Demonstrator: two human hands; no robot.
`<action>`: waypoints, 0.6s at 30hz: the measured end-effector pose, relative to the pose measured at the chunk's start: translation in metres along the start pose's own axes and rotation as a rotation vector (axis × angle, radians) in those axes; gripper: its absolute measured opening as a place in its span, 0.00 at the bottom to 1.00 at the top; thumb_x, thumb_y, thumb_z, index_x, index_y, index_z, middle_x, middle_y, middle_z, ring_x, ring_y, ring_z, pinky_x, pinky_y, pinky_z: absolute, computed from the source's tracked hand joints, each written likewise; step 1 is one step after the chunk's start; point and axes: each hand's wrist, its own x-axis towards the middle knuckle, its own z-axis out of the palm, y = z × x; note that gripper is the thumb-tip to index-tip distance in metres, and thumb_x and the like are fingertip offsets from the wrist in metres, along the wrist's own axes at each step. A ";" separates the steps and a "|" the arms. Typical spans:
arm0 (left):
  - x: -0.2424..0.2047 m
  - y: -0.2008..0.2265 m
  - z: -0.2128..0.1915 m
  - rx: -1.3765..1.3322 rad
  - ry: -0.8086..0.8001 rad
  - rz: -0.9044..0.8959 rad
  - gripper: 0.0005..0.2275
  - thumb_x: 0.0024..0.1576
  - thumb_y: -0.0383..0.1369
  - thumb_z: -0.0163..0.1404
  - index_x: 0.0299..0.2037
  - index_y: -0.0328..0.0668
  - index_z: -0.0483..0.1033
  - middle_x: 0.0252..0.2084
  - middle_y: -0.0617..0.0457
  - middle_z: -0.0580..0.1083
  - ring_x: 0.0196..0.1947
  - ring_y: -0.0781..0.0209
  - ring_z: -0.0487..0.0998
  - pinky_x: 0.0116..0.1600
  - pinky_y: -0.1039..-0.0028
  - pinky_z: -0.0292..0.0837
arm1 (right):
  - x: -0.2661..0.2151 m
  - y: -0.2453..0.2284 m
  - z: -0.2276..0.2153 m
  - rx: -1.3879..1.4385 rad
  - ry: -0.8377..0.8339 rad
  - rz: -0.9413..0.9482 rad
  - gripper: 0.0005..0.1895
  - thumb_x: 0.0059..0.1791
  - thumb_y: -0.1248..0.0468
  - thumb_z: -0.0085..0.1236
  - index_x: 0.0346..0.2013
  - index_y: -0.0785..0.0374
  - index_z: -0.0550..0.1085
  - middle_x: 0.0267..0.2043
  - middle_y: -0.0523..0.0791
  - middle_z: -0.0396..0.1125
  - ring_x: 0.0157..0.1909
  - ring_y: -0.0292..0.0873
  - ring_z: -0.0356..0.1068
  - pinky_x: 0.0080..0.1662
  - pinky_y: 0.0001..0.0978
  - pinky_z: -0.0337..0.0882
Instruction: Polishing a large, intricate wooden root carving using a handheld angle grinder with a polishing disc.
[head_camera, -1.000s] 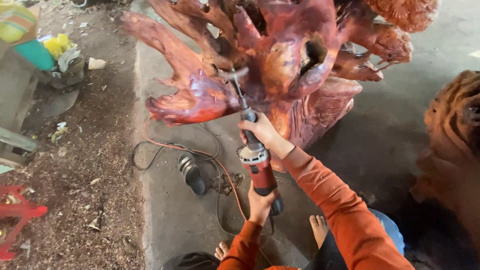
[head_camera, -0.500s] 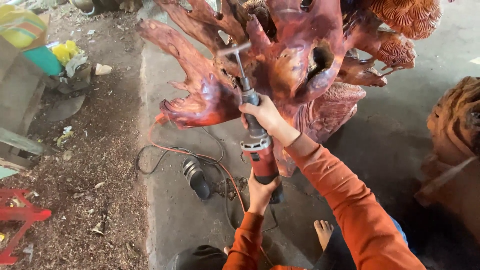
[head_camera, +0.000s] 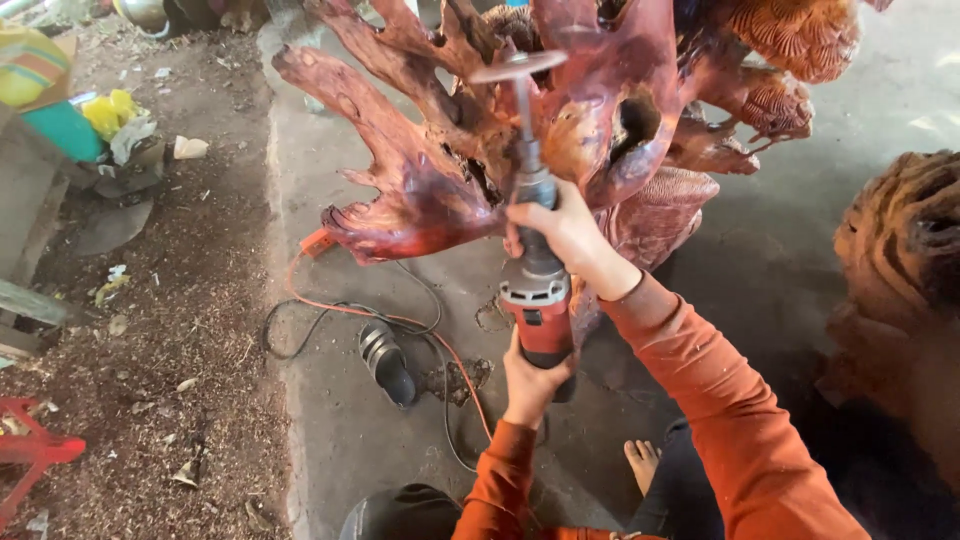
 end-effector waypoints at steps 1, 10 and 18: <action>0.001 -0.001 0.002 -0.001 -0.003 0.003 0.26 0.31 0.32 0.70 0.43 0.52 0.78 0.33 0.50 0.80 0.36 0.59 0.78 0.41 0.60 0.70 | 0.003 -0.003 0.005 -0.001 0.002 -0.003 0.06 0.46 0.69 0.57 0.26 0.69 0.71 0.12 0.53 0.63 0.15 0.48 0.69 0.31 0.39 0.75; -0.002 -0.001 0.000 -0.025 0.001 -0.037 0.24 0.34 0.36 0.69 0.43 0.52 0.78 0.33 0.49 0.80 0.34 0.59 0.78 0.40 0.60 0.70 | 0.004 0.008 -0.008 -0.045 -0.014 0.027 0.07 0.48 0.69 0.55 0.25 0.66 0.70 0.11 0.51 0.62 0.13 0.46 0.66 0.31 0.35 0.73; -0.006 -0.005 0.006 0.029 -0.102 -0.037 0.24 0.36 0.35 0.70 0.45 0.51 0.77 0.35 0.50 0.80 0.35 0.57 0.79 0.41 0.59 0.71 | -0.007 0.013 -0.034 -0.029 0.088 0.047 0.08 0.47 0.67 0.57 0.24 0.67 0.72 0.12 0.53 0.64 0.15 0.48 0.69 0.30 0.37 0.73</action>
